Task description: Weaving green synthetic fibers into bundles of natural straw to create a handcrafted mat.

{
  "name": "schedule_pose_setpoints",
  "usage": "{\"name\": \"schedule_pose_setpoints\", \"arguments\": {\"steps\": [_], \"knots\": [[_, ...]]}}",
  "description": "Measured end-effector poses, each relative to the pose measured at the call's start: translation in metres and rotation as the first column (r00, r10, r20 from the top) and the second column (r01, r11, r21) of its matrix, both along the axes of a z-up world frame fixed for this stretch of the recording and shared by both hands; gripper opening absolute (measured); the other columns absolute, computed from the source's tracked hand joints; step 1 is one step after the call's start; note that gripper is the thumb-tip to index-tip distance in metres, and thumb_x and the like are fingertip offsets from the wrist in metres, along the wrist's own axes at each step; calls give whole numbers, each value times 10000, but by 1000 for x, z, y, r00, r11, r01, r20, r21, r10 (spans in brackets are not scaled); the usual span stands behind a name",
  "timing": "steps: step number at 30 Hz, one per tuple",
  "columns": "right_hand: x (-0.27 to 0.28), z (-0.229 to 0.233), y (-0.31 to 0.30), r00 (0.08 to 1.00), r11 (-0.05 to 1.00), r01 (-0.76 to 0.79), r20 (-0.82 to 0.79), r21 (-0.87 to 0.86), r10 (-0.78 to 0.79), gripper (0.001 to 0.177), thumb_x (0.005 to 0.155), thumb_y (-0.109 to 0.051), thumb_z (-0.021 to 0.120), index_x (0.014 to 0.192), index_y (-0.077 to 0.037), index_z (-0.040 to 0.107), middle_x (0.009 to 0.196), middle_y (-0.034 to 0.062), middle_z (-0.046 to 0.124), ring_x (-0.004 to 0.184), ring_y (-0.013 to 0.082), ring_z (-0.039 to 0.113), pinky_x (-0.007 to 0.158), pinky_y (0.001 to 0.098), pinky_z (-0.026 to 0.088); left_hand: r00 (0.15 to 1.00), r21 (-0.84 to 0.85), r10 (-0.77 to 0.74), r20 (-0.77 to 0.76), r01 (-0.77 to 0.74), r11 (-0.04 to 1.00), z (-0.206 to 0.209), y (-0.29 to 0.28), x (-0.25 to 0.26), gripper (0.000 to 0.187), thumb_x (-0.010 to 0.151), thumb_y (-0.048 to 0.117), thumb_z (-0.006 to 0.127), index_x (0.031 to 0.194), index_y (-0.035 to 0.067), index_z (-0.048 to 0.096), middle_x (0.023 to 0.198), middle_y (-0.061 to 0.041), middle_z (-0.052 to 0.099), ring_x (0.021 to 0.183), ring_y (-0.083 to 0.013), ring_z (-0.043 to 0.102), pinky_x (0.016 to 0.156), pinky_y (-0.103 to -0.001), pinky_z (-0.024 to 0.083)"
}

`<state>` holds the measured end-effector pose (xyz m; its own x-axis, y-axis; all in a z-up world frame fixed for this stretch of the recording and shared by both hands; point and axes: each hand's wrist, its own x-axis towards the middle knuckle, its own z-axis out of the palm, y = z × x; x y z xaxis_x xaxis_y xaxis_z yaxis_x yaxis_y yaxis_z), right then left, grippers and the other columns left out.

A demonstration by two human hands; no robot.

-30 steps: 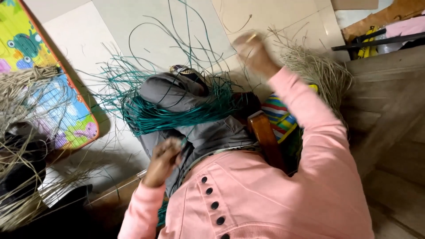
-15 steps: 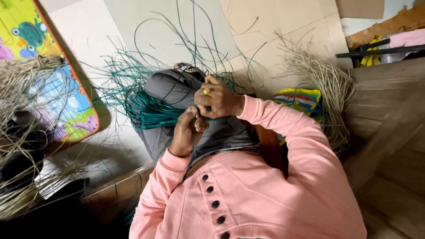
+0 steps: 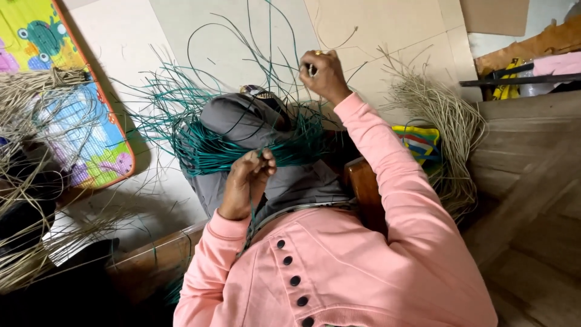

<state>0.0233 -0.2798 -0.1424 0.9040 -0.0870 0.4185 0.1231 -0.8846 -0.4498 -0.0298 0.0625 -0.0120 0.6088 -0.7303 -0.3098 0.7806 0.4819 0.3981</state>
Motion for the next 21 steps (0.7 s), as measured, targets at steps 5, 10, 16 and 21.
{"name": "schedule_pose_setpoints", "arguments": {"steps": [5,10,16,21], "knots": [[-12,-23,-35,984,987,154,-94,40,-149,185,858,22,718,825,-140,635,687,-26,666,574,130,587,705,329,487,992,-101,113,51,-107,989,20,32,15,218,948,90,536,753,101,440,1075,-137,545,981,-225,510,859,-324,427],[-35,-38,-58,969,966,242,-71,86,-237,153,791,53,697,801,-87,638,700,19,693,551,176,596,560,309,496,964,-200,235,125,-208,957,41,66,28,239,950,108,500,739,133,389,1028,-109,540,969,-193,506,823,-303,424],[-70,-68,-89,884,916,401,-267,13,-383,127,828,-32,698,789,-134,633,685,-9,696,574,186,596,583,334,474,882,-212,458,114,-428,878,66,113,35,167,909,159,554,752,141,502,998,-38,586,892,-114,464,768,-215,404],[-96,-71,-107,838,875,484,-291,6,-462,79,827,-105,700,777,-116,639,721,-5,723,614,238,629,599,374,486,833,-274,540,117,-496,824,73,135,37,160,892,145,586,935,56,711,1020,-57,674,919,-101,540,770,-172,461]]}}
